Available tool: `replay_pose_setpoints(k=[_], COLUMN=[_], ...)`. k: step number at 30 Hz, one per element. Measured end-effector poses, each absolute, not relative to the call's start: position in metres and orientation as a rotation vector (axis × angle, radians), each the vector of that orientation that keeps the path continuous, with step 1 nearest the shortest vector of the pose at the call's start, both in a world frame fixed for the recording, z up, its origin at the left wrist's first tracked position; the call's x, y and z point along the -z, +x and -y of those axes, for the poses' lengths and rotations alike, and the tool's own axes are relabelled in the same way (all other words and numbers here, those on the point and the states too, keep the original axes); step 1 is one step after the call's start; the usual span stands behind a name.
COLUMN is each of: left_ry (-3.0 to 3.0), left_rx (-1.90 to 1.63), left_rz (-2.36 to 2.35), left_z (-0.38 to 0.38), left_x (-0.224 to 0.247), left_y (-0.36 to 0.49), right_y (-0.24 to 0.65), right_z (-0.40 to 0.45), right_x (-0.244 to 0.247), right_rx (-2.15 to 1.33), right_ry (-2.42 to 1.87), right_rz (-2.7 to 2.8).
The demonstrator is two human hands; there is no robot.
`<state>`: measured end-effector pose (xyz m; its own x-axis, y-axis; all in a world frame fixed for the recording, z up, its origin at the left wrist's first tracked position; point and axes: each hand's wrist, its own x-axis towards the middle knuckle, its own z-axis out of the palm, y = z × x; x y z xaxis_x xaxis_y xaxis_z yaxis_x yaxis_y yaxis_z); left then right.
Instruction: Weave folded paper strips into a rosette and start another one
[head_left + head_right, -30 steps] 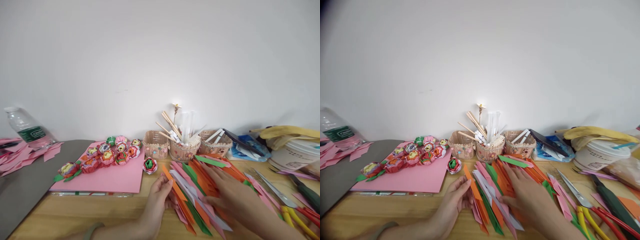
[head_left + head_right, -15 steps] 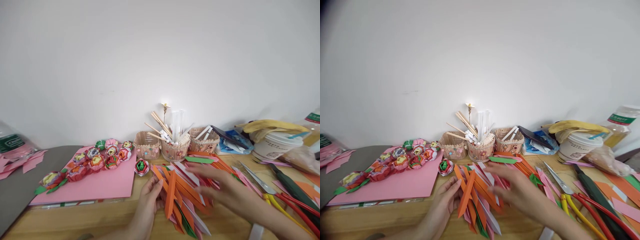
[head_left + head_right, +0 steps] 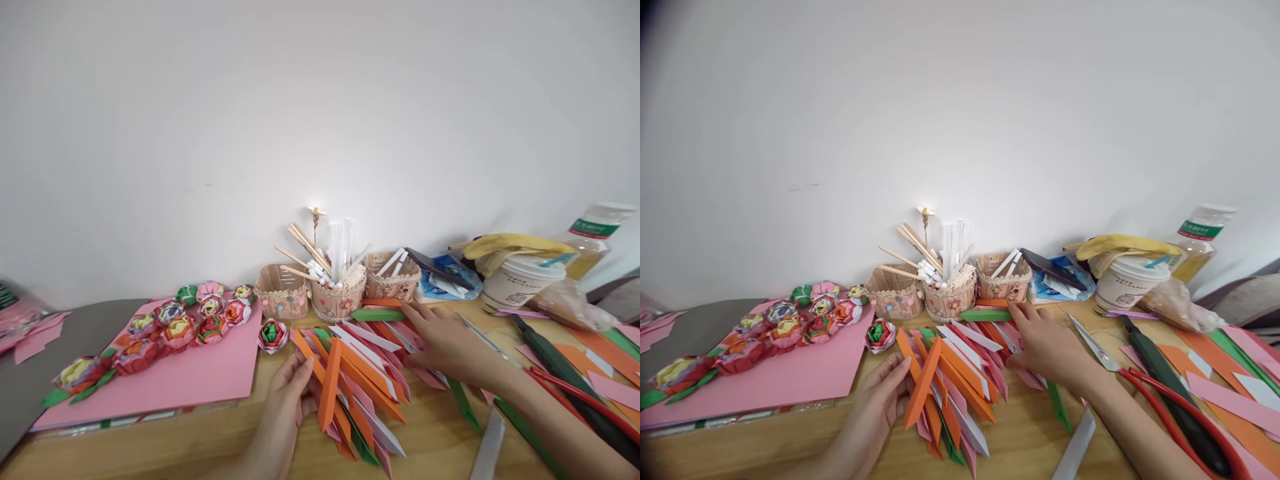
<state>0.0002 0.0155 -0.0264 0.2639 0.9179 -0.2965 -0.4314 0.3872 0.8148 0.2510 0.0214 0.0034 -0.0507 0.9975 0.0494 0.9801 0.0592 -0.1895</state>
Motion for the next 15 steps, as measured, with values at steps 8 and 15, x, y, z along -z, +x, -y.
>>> replay_pose_setpoints(k=[8,15], left_ry=[0.687,0.697], left_rx=[-0.996,-0.987], left_rz=[-0.881,-0.870], left_z=[-0.016,-0.019], left_x=[0.031,0.033], left_y=[-0.002,-0.001], right_y=[0.255,0.265], right_z=[-0.028,-0.021], right_x=[-0.012,-0.039], right_rx=[-0.287,-0.345], right_ry=[-1.947,-1.860], right_rz=[2.070,1.870])
